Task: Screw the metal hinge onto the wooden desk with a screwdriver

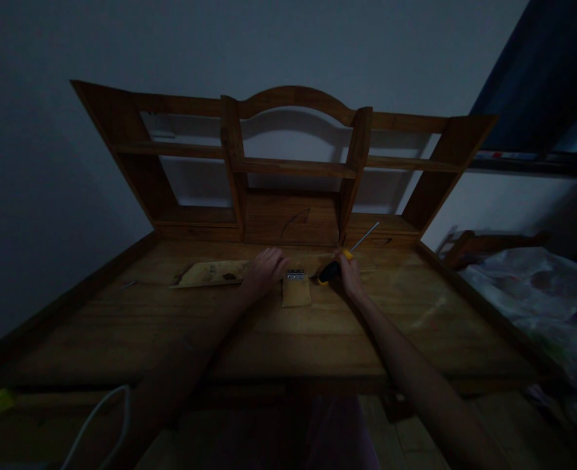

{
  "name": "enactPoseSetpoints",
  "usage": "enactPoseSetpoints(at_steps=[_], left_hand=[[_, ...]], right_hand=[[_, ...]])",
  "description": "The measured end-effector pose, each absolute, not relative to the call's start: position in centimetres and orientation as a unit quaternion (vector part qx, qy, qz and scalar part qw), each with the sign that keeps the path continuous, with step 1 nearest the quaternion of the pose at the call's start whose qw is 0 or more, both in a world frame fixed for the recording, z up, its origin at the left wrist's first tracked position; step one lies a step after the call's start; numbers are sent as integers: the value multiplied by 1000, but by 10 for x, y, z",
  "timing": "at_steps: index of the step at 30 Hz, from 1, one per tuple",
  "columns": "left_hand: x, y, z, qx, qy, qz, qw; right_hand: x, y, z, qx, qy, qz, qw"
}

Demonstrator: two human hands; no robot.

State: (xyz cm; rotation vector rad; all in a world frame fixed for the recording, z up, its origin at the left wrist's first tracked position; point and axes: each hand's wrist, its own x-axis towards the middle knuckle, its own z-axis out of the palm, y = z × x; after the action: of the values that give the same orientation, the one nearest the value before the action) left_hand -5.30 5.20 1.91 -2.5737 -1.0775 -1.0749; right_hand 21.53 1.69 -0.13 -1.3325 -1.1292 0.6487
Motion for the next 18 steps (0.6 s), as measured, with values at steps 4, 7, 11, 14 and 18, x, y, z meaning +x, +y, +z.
enactPoseSetpoints(at_steps=[4,7,11,14,18], left_hand=[[-52,51,20,-854,-367,-365,49],[-52,51,20,-853,-371,-365,45],[-53,53,18,-853,-368,-367,46],[-53,55,15,-854,-364,-369,42],[-53,56,14,-853,-361,-377,33]], right_hand=[[215,15,0,-578,-484,275,597],[214,13,3,-574,-489,272,597],[212,10,6,-568,-496,273,598],[211,10,5,-574,-486,280,597],[211,13,2,-577,-479,284,597]])
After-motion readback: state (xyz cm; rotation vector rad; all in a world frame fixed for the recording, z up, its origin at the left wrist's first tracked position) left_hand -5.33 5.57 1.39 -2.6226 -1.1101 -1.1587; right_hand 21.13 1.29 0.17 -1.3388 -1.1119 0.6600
